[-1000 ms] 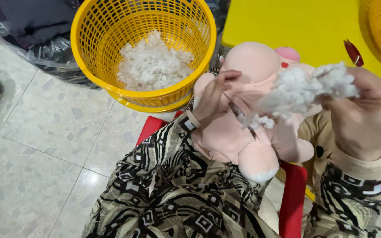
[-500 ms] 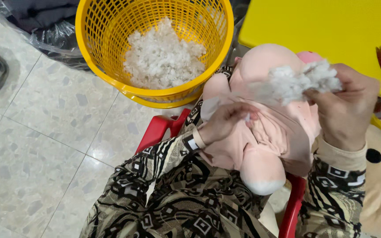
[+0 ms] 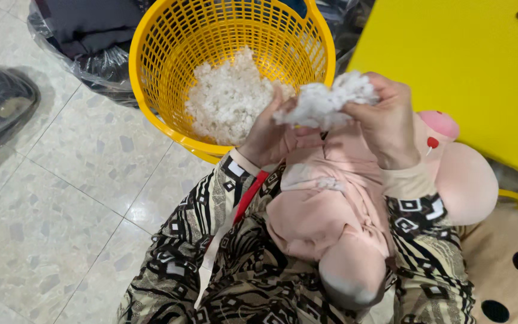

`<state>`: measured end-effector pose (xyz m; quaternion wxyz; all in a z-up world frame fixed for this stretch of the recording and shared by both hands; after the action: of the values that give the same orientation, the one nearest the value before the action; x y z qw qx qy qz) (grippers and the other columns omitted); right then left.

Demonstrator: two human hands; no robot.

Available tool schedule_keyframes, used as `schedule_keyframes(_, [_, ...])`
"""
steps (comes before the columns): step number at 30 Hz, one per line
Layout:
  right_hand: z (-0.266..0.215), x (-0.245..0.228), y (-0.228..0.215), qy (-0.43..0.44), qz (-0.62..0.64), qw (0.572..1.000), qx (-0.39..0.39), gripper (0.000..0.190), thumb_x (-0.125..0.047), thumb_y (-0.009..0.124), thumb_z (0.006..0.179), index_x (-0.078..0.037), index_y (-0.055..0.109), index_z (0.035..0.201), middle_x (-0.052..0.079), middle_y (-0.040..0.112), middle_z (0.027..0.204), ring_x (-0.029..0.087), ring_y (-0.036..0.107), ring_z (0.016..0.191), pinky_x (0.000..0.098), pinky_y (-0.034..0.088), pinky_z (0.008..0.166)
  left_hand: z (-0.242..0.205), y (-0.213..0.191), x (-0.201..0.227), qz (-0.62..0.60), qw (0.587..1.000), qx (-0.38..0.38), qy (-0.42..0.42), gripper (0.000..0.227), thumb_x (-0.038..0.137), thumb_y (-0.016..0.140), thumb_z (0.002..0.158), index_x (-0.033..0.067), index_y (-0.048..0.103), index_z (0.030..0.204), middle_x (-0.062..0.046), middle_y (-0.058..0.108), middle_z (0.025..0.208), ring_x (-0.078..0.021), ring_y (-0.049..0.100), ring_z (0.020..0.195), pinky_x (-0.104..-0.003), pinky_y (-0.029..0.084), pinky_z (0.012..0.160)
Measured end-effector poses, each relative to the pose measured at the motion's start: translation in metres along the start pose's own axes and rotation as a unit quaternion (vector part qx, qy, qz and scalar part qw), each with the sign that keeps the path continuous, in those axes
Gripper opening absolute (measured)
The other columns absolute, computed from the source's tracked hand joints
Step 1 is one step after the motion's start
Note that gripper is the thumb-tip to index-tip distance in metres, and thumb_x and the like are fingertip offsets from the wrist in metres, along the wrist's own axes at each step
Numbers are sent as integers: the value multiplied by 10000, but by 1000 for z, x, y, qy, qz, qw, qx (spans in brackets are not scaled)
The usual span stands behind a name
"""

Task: The person repeatedly takes handfuls of white polyester fiberfill from a yellow basket and stuffs them into the opening of a pink plush toy resting on their lap. The person uses both hands to push and pack the filling into the toy's body.

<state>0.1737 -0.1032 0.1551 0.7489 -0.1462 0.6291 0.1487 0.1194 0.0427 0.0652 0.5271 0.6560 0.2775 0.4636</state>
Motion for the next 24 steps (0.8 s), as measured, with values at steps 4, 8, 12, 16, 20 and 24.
schedule_keyframes(4, [41,37,43,-123,-176,975,-58,194,45,748,891,41,702,1079,68,747,985,103,683,880,260,555,803,-4,-29,38,-5,995,14,102,806,740,317,904,165,412,1459,-152,620,1327,-335,668,1157,-578,549,968])
schedule_keyframes(8, [77,106,69,-74,-219,968,-96,221,-43,746,892,17,686,1095,62,730,922,103,680,830,269,549,729,5,-88,52,181,944,163,222,522,383,556,1020,178,465,1491,-106,601,1175,-228,652,1019,-492,608,924])
schedule_keyframes(12, [101,163,86,-25,-95,984,-149,197,-104,735,989,11,650,1125,57,621,1106,98,617,933,265,526,765,7,-147,65,213,882,291,302,271,127,610,1066,23,639,1314,-46,694,1074,-116,676,911,-319,618,823])
schedule_keyframes(16, [105,207,91,89,31,991,-90,284,-154,699,1056,-20,557,1262,62,604,1142,76,563,906,230,474,754,0,-173,68,301,821,344,342,308,108,601,1054,53,663,1351,17,627,937,-56,549,777,-237,526,729])
schedule_keyframes(20, [100,223,100,50,-14,993,-108,509,-133,657,976,-110,441,1437,16,585,1192,57,559,848,228,499,702,6,-179,57,366,787,353,350,369,68,563,1081,66,627,1445,1,639,1072,-48,483,817,-190,435,733])
schedule_keyframes(24, [95,244,99,12,-77,994,-80,345,-79,726,1024,-33,571,1329,69,661,1145,85,644,985,270,561,823,6,-174,60,428,743,300,418,344,3,537,1063,27,602,1400,-89,495,1560,-122,480,1419,-216,426,1103])
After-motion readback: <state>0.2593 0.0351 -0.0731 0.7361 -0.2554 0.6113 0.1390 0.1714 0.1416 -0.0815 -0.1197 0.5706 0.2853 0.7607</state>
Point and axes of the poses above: each hand's wrist, its own z-axis towards the middle knuckle, its own y-axis out of the palm, x = y × z, the point moved 7 cm from there along z, towards the middle knuckle
